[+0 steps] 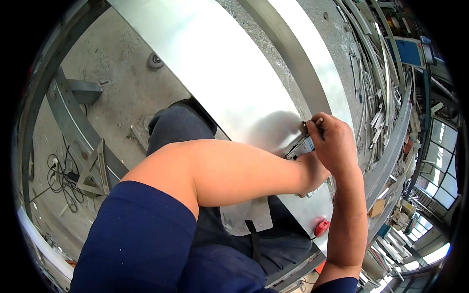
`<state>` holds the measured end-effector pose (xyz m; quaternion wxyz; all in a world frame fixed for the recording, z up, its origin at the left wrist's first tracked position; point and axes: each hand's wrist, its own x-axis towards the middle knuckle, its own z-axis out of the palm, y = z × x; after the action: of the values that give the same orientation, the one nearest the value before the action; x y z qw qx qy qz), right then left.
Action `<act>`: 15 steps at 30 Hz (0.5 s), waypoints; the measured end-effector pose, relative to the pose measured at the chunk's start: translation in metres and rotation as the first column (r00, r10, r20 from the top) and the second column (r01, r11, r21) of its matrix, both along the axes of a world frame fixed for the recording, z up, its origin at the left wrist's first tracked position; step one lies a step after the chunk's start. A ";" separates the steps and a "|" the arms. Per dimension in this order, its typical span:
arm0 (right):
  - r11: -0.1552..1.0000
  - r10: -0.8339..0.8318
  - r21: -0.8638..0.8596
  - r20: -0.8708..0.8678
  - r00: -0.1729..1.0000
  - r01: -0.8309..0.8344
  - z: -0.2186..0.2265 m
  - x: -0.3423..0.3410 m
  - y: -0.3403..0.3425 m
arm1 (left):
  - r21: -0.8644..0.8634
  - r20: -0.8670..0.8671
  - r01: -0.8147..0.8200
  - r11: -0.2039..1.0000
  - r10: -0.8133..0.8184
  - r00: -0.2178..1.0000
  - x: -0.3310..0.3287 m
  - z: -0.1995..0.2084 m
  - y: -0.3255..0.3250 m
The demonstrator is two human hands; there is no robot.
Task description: The person sits on the floor and measures a long metal bar using a tape measure and a pencil. They mark specific points on the bar and use a set square to draw perpendicular lines. The person also positions a metal bracket on the bar to check alignment.
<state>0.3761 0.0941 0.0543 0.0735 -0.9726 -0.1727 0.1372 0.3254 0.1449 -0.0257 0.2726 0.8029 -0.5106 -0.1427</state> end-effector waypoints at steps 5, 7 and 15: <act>0.998 -0.021 0.066 -0.017 1.000 0.022 0.001 -0.005 -0.002 | 0.039 -0.085 0.038 0.999 -0.035 0.996 0.003 0.002 0.003; 0.995 -0.048 0.085 -0.036 0.998 0.051 0.000 -0.009 -0.004 | -0.003 -0.159 0.046 0.999 -0.046 0.986 0.005 0.010 0.010; 0.997 0.000 0.074 0.003 1.000 0.000 -0.003 -0.008 -0.007 | -0.034 -0.188 0.022 0.999 -0.028 0.982 0.003 0.010 0.011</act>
<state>0.3676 0.0874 0.0509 0.1093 -0.9694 -0.1780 0.1291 0.3282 0.1558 -0.0161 0.3305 0.7750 -0.4947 -0.2133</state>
